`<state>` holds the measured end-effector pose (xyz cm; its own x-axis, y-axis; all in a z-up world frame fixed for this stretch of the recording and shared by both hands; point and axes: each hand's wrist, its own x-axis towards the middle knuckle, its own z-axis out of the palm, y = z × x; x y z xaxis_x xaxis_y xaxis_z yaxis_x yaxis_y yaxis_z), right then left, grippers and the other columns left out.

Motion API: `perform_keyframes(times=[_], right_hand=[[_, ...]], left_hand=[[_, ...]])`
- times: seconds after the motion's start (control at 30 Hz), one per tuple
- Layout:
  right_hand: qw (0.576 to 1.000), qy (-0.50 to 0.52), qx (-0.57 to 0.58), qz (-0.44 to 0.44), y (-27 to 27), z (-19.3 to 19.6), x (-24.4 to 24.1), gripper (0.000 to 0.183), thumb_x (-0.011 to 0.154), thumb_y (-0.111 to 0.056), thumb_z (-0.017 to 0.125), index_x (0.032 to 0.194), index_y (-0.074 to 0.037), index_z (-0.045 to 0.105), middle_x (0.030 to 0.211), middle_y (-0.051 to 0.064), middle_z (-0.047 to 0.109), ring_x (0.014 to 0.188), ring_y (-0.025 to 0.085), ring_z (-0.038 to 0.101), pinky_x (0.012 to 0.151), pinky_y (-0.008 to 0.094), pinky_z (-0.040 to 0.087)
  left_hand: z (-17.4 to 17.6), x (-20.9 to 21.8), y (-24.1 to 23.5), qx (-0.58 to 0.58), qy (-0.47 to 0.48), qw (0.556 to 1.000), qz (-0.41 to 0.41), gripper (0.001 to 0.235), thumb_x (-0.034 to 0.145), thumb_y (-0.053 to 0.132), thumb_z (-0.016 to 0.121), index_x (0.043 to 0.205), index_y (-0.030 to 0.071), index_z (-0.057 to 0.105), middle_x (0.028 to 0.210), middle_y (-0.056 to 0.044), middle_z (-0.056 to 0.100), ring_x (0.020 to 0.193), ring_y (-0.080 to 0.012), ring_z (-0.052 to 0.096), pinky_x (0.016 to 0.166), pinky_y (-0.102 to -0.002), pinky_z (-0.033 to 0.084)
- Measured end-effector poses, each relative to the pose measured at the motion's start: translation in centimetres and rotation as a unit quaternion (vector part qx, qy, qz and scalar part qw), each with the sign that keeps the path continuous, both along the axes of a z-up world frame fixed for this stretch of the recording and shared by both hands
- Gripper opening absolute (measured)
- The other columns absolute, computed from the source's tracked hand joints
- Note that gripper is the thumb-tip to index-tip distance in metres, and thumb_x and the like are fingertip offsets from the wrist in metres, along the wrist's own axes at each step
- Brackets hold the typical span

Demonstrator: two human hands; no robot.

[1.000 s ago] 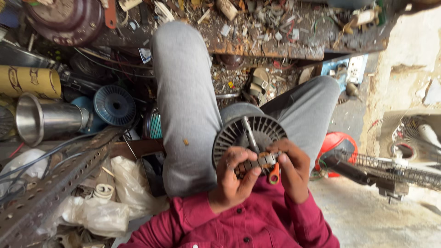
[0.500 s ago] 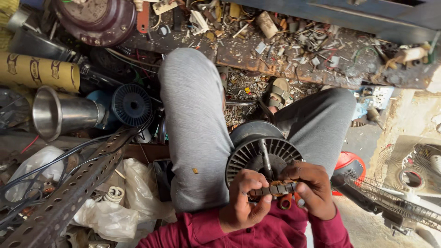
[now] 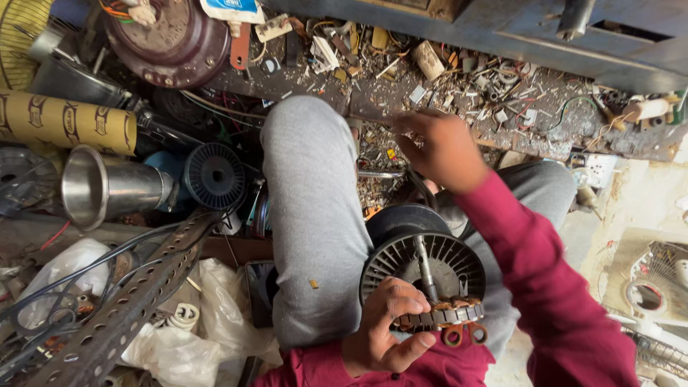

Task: The person repairs a fan motor by using scissors to cut and strip wires, and then by hand twisting the wire ends together around the motor coils.

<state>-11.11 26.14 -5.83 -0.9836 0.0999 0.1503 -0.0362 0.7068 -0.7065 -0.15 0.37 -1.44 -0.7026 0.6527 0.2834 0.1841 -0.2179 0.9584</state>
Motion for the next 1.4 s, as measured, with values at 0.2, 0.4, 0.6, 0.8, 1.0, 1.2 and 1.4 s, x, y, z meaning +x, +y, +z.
perform_keyframes(times=[0.2, 0.4, 0.6, 0.8, 1.0, 1.2, 1.4], right_hand=[[0.994, -0.015, 0.104, -0.024, -3.4, -3.1, -9.0, 0.038, 0.088, -0.005, 0.068, 0.126, -0.009, 0.073, 0.105, 0.018, 0.07, 0.071, 0.036, 0.07, 0.059, 0.045, 0.055], [0.991, 0.002, 0.13, -0.035, -3.3, -3.5, -8.0, 0.042, 0.081, -0.009, 0.07, 0.122, -0.011, 0.075, 0.106, 0.016, 0.069, 0.077, 0.037, 0.069, 0.062, 0.045, 0.056], [0.993, 0.01, 0.091, -0.073, -1.9, -5.6, -7.5, 0.02, 0.09, -0.008, 0.073, 0.11, -0.011, 0.076, 0.105, 0.011, 0.068, 0.085, 0.034, 0.07, 0.073, 0.045, 0.058], [0.987, 0.044, 0.156, -0.02, -2.5, -7.0, -9.3, 0.031, 0.088, -0.001, 0.068, 0.115, -0.011, 0.077, 0.107, 0.009, 0.069, 0.08, 0.03, 0.069, 0.068, 0.041, 0.057], [0.985, 0.047, 0.162, -0.022, -2.0, -7.4, -9.9, 0.017, 0.095, -0.013, 0.072, 0.111, -0.008, 0.076, 0.102, 0.009, 0.067, 0.075, 0.029, 0.068, 0.065, 0.041, 0.056], [0.982, 0.143, 0.112, -0.059, -1.5, -8.0, -8.7, 0.017, 0.094, -0.006, 0.072, 0.11, -0.004, 0.066, 0.094, 0.011, 0.067, 0.072, 0.028, 0.068, 0.063, 0.038, 0.054], [0.961, 0.073, -0.216, -0.154, 0.3, -9.1, -5.9, 0.013, 0.089, 0.008, 0.066, 0.098, -0.002, 0.064, 0.083, 0.005, 0.069, 0.066, 0.012, 0.065, 0.058, 0.026, 0.055]], left_hand=[[-1.3, -0.3, -0.6, 0.003, -0.041, 0.998, -0.04, 0.026, 0.11, 0.031, 0.064, 0.122, 0.01, 0.054, 0.11, -0.013, 0.067, 0.097, -0.0267, 0.068, 0.087, -0.041, 0.055], [-1.8, -1.3, -1.0, 0.005, -0.029, 0.998, -0.055, 0.028, 0.112, 0.035, 0.06, 0.123, 0.01, 0.055, 0.108, -0.01, 0.069, 0.095, -0.0261, 0.069, 0.082, -0.04, 0.051], [-2.2, -1.4, -0.6, 0.02, -0.049, 0.997, -0.058, 0.03, 0.111, 0.039, 0.059, 0.119, 0.009, 0.058, 0.106, -0.01, 0.069, 0.093, -0.0271, 0.07, 0.084, -0.041, 0.052], [-2.1, -1.6, -0.6, 0.026, -0.041, 0.997, -0.059, 0.033, 0.111, 0.041, 0.056, 0.119, 0.009, 0.058, 0.108, -0.01, 0.068, 0.094, -0.0277, 0.07, 0.085, -0.041, 0.052], [-2.0, -1.2, -0.5, 0.021, -0.04, 0.998, -0.052, 0.033, 0.111, 0.041, 0.056, 0.119, 0.009, 0.058, 0.107, -0.011, 0.068, 0.092, -0.0264, 0.068, 0.084, -0.041, 0.05], [-2.0, -1.3, -0.5, 0.021, -0.022, 0.998, -0.052, 0.033, 0.11, 0.038, 0.059, 0.121, 0.007, 0.056, 0.107, -0.012, 0.069, 0.091, -0.0271, 0.067, 0.084, -0.042, 0.052], [-1.8, -1.2, -0.5, 0.029, -0.014, 0.999, -0.043, 0.035, 0.109, 0.039, 0.06, 0.123, 0.007, 0.055, 0.108, -0.013, 0.068, 0.093, -0.0278, 0.068, 0.085, -0.042, 0.053]])
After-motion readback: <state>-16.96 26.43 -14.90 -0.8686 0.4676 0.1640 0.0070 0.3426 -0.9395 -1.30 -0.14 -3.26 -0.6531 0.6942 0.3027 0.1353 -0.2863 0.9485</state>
